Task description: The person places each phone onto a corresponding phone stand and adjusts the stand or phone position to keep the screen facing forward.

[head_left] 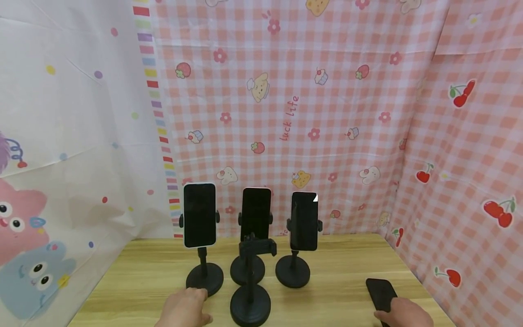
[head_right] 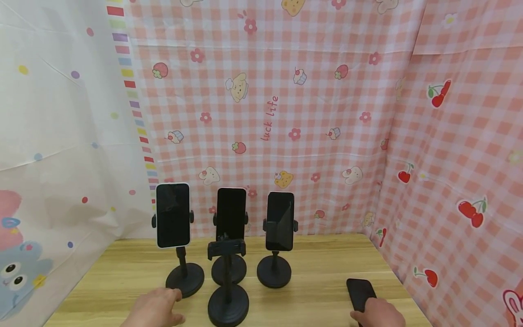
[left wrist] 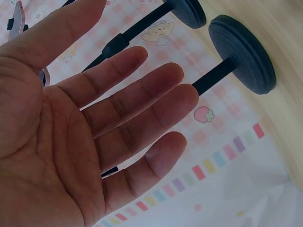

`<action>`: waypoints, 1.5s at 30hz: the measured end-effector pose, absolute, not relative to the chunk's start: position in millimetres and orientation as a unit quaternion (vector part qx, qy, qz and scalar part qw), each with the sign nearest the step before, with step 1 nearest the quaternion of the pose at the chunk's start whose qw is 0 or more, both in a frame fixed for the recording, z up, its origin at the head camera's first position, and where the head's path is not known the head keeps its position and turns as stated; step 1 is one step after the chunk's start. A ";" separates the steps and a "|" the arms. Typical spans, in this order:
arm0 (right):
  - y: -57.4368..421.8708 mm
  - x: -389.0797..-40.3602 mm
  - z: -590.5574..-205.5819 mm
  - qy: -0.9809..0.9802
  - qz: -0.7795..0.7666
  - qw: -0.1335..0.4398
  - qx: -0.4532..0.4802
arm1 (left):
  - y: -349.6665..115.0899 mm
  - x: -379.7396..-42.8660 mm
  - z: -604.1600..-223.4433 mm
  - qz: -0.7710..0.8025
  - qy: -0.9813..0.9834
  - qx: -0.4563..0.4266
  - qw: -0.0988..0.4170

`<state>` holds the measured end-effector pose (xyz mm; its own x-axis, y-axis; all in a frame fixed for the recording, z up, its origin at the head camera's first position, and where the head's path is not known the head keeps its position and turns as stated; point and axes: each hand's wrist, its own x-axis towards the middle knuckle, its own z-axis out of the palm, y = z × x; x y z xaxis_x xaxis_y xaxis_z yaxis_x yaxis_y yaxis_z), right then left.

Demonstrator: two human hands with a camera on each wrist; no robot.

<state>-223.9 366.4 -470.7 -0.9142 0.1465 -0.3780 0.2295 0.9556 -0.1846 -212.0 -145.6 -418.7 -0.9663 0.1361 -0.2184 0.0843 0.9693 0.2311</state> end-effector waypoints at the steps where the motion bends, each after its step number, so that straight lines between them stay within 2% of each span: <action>1: 368.1 -225.2 -472.5 0.971 -0.111 0.184 0.101 | -146.1 -211.8 -419.3 0.107 0.986 0.057 0.117; 13: 404.5 -253.2 -526.1 0.968 -0.103 0.196 0.119 | -147.6 -212.5 -423.7 0.106 0.986 0.044 0.124; 24: 413.0 -252.2 -533.3 0.960 -0.137 0.217 0.113 | -148.7 -211.5 -425.9 0.108 0.985 0.038 0.130; 37: 438.7 -271.7 -579.3 0.968 -0.135 0.174 0.118 | -149.6 -212.5 -428.7 0.111 0.985 0.038 0.125; 45: 440.8 -276.5 -582.5 0.964 -0.149 0.180 0.125 | -149.1 -213.0 -428.4 0.111 0.985 0.041 0.125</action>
<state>-276.5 440.8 -582.5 -0.9041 0.1871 -0.3842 0.2946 0.9241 -0.2432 -213.0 -149.1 -428.4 -0.9656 0.1076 -0.2368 0.0523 0.9721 0.2286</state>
